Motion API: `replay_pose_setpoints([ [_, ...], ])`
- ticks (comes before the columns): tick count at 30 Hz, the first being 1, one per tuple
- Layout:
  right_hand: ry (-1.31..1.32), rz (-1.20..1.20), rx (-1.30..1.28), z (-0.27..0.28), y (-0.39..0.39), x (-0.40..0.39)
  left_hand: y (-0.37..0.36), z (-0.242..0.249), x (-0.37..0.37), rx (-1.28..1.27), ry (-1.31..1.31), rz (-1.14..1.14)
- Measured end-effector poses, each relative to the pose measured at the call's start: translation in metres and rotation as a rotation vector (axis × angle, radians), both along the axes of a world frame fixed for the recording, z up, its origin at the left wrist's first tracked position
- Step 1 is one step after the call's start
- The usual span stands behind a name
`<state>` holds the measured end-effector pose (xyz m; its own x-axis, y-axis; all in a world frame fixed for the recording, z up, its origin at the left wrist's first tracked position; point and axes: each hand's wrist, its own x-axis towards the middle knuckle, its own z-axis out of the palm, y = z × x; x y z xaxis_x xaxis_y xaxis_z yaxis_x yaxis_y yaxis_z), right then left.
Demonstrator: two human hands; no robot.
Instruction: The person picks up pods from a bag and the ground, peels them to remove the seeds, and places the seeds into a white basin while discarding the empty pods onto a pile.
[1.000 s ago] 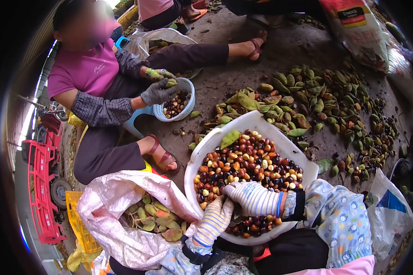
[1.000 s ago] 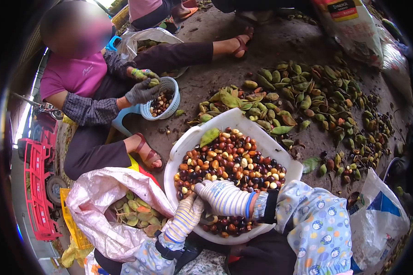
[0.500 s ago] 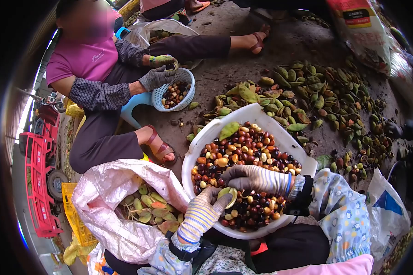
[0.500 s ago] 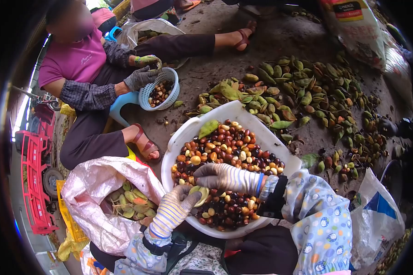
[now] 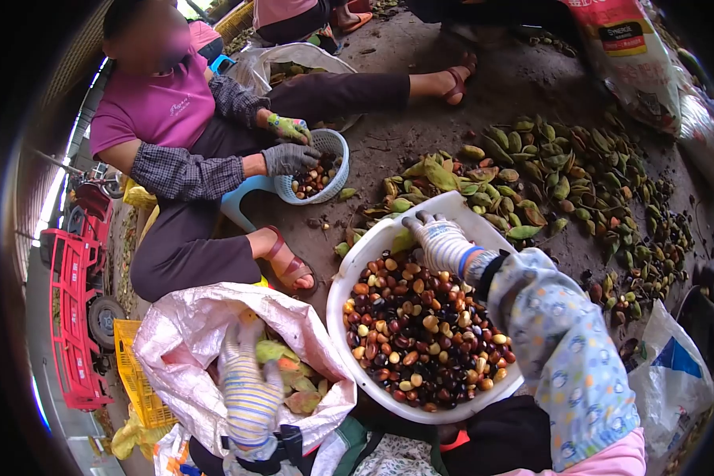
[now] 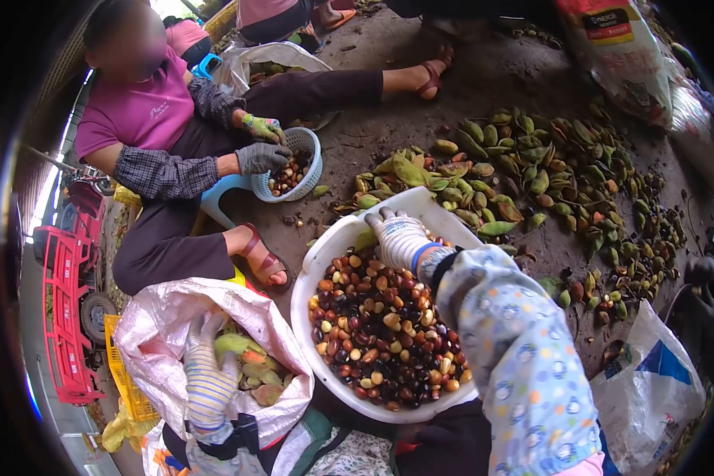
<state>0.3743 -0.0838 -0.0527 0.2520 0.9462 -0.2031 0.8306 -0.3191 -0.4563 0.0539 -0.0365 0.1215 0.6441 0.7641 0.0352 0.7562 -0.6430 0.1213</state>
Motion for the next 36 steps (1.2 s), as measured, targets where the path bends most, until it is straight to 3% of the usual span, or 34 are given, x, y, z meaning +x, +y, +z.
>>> replay_pose_setpoints([
  [2,-0.02,0.044,-0.161,0.001,0.011,0.005,-0.01,-0.008,0.017,-0.093,-0.114,-0.069],
  [6,-0.058,0.092,-0.176,-0.01,0.009,0.006,-0.032,-0.026,0.056,-0.391,-0.283,-0.267],
  [7,0.068,0.047,-0.142,-0.001,-0.001,0.006,-0.034,-0.034,0.061,-0.442,-0.243,-0.263],
  [10,0.898,0.075,-0.039,0.028,-0.032,0.001,-0.044,-0.04,0.079,-0.495,-0.282,-0.313],
  [11,0.98,0.127,-0.081,0.042,-0.042,-0.002,-0.045,-0.041,0.083,-0.382,-0.233,-0.378],
  [13,1.183,0.178,-0.172,0.058,-0.061,-0.015,-0.048,-0.047,0.085,-0.419,-0.193,-0.442],
  [14,1.363,0.075,-0.327,0.076,-0.072,-0.021,-0.049,-0.052,0.086,-0.433,-0.172,-0.478],
  [15,1.352,0.054,-0.31,0.081,-0.079,-0.026,-0.054,-0.059,0.083,-0.635,-0.169,-0.365],
  [17,1.397,-0.088,-0.206,0.077,-0.088,-0.036,-0.058,-0.06,0.083,-0.733,-0.26,-0.306],
  [18,1.464,-0.037,0.028,0.067,-0.09,-0.039,-0.06,-0.061,0.084,-0.779,-0.307,-0.271],
  [20,1.578,-0.048,-0.011,0.075,-0.099,-0.03,-0.065,-0.064,0.082,-0.896,-0.432,-0.209],
  [22,1.377,0.036,0.196,0.067,-0.098,-0.041,-0.068,-0.07,0.084,-1.024,-0.472,-0.186],
  [24,1.244,-0.011,0.091,0.078,-0.097,-0.051,-0.072,-0.078,0.083,-1.248,-0.553,-0.074],
  [26,1.389,-0.046,0.063,0.07,-0.098,-0.052,-0.071,-0.071,0.08,-1.519,-0.515,0.118],
  [27,1.338,0.013,0.121,0.067,-0.099,-0.054,-0.07,-0.067,0.082,-1.516,-0.469,0.216],
  [30,1.313,0.097,0.207,0.06,-0.104,-0.064,-0.069,-0.084,0.079,-1.487,-0.715,0.318],
  [32,1.487,0.045,0.108,0.062,-0.102,-0.067,-0.069,-0.082,0.082,-1.343,-0.612,0.307],
  [34,0.696,0.157,0.288,0.071,-0.099,-0.058,-0.066,-0.087,0.083,-1.223,-0.475,0.228],
  [35,0.622,0.156,0.187,0.077,-0.098,-0.056,-0.069,-0.093,0.08,-1.04,-0.426,0.067],
  [36,0.574,0.206,0.204,0.067,-0.098,-0.057,-0.073,-0.095,0.08,-0.962,-0.411,0.047],
])
